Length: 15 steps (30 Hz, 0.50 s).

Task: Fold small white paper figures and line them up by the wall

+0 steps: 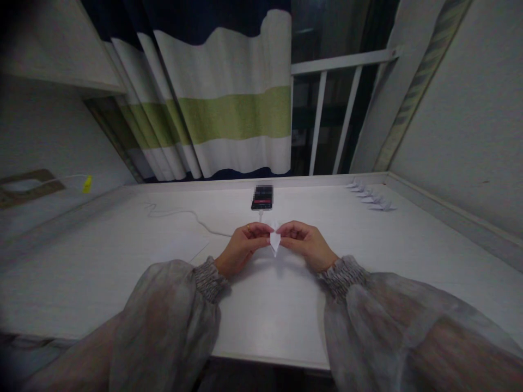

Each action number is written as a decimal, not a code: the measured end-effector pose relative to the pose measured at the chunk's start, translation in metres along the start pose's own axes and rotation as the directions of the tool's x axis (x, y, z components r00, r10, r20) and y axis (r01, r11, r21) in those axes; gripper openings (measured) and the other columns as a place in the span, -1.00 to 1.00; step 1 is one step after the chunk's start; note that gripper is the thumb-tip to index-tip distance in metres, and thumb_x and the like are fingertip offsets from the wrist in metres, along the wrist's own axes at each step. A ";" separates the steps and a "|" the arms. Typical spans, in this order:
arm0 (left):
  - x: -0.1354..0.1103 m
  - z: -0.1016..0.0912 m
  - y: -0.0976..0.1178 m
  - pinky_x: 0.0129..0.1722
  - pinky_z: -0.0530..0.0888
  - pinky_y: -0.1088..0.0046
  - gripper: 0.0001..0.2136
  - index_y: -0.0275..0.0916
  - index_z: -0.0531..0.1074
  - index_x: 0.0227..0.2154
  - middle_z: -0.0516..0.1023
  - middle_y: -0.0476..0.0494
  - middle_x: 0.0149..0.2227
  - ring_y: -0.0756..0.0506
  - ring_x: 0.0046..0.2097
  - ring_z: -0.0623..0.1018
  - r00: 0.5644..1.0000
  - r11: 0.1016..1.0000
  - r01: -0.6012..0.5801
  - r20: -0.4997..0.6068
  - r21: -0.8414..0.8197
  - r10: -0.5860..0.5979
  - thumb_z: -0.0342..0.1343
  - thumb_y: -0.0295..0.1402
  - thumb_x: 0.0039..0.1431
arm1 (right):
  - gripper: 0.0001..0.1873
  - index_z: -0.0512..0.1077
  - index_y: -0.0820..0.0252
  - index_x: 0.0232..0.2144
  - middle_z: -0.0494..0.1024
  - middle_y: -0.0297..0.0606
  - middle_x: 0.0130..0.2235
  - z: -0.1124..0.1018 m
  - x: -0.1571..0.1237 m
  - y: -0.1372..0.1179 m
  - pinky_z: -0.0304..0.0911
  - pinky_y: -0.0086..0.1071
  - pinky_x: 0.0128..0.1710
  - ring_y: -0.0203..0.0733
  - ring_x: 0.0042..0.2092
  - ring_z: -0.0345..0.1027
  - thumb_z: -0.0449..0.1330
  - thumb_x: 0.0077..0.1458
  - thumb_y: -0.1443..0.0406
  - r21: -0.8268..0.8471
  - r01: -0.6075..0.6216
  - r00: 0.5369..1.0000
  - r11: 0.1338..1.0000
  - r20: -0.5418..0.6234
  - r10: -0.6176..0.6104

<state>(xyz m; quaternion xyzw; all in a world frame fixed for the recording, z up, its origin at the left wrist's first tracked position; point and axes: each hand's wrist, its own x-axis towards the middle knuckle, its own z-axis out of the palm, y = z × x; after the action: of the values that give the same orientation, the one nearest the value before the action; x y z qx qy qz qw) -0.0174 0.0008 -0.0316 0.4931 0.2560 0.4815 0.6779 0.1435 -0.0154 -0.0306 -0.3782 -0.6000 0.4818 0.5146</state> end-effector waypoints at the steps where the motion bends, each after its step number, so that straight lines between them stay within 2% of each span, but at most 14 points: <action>1: 0.000 0.000 0.000 -0.33 0.34 0.52 -0.80 -0.35 0.45 -0.49 0.49 -0.03 -0.51 0.08 -0.45 0.45 1.000 1.000 -0.004 -0.002 0.009 0.004 0.24 -0.54 -0.31 | -0.85 0.42 0.16 -0.50 0.44 -0.37 -0.47 0.000 0.000 0.000 0.17 -0.38 -0.34 -0.33 -0.40 0.27 0.27 -0.27 0.31 -0.001 -0.001 1.000 1.000 0.001 0.001; 10: 0.000 -0.002 -0.002 -0.32 0.34 0.48 -0.82 -0.34 0.45 -0.52 0.49 -0.01 -0.52 0.09 -0.46 0.44 0.999 0.997 -0.036 0.042 0.071 0.033 0.26 -0.50 -0.32 | -0.86 0.44 0.16 -0.56 0.43 -0.36 -0.50 -0.004 0.000 0.000 0.16 -0.39 -0.39 -0.32 -0.43 0.25 0.28 -0.28 0.25 -0.076 0.031 0.999 0.997 -0.009 -0.032; 15: 0.001 -0.002 -0.003 -0.34 0.35 0.48 -0.82 -0.34 0.44 -0.55 0.50 -0.03 -0.52 0.07 -0.45 0.44 0.999 0.995 -0.041 0.017 0.089 0.039 0.27 -0.46 -0.33 | -0.84 0.42 0.18 -0.60 0.42 -0.36 -0.52 -0.001 0.000 -0.002 0.14 -0.40 -0.41 -0.32 -0.44 0.23 0.28 -0.27 0.22 -0.088 0.032 0.999 0.996 -0.030 -0.035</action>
<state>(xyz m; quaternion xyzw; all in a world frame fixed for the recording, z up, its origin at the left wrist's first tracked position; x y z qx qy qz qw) -0.0175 0.0024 -0.0353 0.5316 0.2621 0.4792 0.6473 0.1444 -0.0157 -0.0290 -0.3980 -0.6185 0.4404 0.5150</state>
